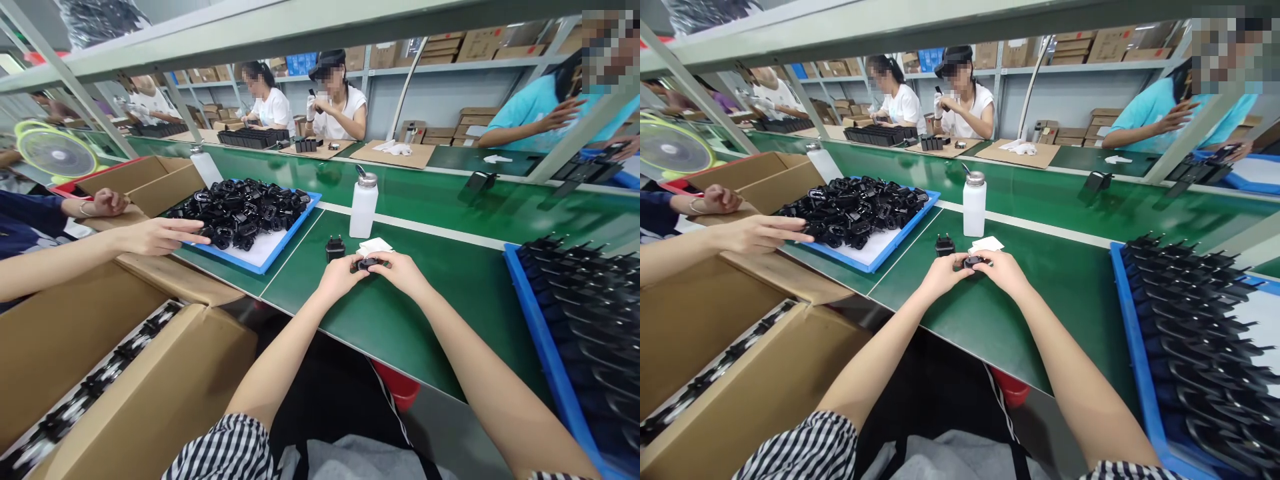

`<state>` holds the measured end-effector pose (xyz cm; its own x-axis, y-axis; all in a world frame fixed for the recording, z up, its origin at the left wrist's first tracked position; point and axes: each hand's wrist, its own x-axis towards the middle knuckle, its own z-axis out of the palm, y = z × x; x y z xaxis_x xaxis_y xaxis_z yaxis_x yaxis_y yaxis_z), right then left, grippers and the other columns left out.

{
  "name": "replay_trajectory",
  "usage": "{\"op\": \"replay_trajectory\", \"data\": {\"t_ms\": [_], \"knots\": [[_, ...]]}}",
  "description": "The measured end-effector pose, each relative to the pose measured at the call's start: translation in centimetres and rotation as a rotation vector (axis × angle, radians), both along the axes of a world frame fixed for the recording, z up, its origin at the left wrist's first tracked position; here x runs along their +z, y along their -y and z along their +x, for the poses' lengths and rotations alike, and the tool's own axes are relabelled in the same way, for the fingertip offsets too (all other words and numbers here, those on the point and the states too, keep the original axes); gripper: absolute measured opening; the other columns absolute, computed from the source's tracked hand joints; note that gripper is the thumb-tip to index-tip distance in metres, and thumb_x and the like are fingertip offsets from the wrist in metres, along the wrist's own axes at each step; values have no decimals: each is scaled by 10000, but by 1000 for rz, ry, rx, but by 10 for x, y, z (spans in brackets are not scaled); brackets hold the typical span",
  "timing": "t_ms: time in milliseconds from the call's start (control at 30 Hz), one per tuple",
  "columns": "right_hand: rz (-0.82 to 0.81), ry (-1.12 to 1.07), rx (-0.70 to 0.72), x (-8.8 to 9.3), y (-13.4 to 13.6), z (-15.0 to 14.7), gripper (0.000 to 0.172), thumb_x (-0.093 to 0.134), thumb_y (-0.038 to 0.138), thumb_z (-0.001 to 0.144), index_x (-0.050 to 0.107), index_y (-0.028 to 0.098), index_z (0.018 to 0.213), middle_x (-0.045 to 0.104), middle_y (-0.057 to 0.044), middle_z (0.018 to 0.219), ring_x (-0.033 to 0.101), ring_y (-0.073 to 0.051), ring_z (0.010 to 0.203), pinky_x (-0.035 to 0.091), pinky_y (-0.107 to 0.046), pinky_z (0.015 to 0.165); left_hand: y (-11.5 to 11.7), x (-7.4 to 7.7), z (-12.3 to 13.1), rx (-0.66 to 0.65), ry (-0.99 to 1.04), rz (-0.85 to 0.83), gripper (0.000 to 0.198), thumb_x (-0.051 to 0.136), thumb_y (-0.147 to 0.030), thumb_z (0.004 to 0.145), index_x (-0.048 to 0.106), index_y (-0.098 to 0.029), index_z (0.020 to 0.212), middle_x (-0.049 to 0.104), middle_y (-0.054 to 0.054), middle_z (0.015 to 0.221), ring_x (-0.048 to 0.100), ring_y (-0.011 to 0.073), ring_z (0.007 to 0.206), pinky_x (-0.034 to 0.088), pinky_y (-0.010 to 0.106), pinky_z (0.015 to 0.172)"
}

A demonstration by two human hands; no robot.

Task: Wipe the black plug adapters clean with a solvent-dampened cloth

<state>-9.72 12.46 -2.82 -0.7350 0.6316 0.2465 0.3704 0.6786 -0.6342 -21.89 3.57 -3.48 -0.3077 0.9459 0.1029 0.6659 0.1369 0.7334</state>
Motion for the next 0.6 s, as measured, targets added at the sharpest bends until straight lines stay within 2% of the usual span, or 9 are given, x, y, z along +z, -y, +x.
{"op": "replay_trajectory", "data": {"t_ms": [100, 200, 367, 433, 533, 600], "knots": [[-1, 74, -14, 1, 0, 0, 252, 548, 194, 655, 585, 246, 899, 584, 24, 829, 526, -164, 657, 409, -281, 630, 0, 4, 0, 3, -55, -48, 370, 543, -273, 663, 507, -176, 1018, 593, 35, 891, 540, 130, 803, 405, 216, 723], [-1, 154, -19, 3, 0, 0, 275, 571, 191, 638, 581, 226, 910, 586, 13, 810, 523, -164, 654, 401, -272, 615, -3, 17, 1, -35, -217, -173, 348, 540, -272, 665, 525, -173, 998, 598, 49, 860, 547, 155, 791, 418, 235, 693], [9, 231, 0, 13, -5, -3, 218, 612, 197, 594, 606, 216, 811, 583, 0, 779, 514, -189, 719, 375, -260, 589, -19, 50, 7, -68, -369, -331, 221, 655, -178, 514, 617, -104, 719, 598, 106, 712, 553, 251, 742, 423, 324, 679], [8, 275, 6, 17, -7, -6, 172, 629, 210, 568, 613, 217, 739, 575, 1, 689, 511, -193, 657, 352, -252, 518, -28, 58, 8, -80, -393, -389, 202, 690, -137, 438, 610, -106, 620, 590, 98, 658, 557, 257, 715, 425, 328, 682], [-12, 324, 24, 22, -11, -10, 83, 642, 223, 537, 602, 221, 610, 523, 18, 526, 477, -167, 510, 287, -232, 420, -38, 62, 7, -101, -400, -433, 196, 714, -143, 378, 580, -132, 520, 579, 67, 613, 558, 245, 714, 427, 310, 696], [-37, 331, 45, 22, -14, -11, 70, 645, 213, 525, 591, 222, 568, 517, 27, 506, 467, -152, 480, 274, -224, 406, -43, 61, 5, -105, -389, -446, 207, 721, -148, 357, 563, -140, 490, 574, 57, 596, 559, 242, 712, 428, 304, 698]]}}
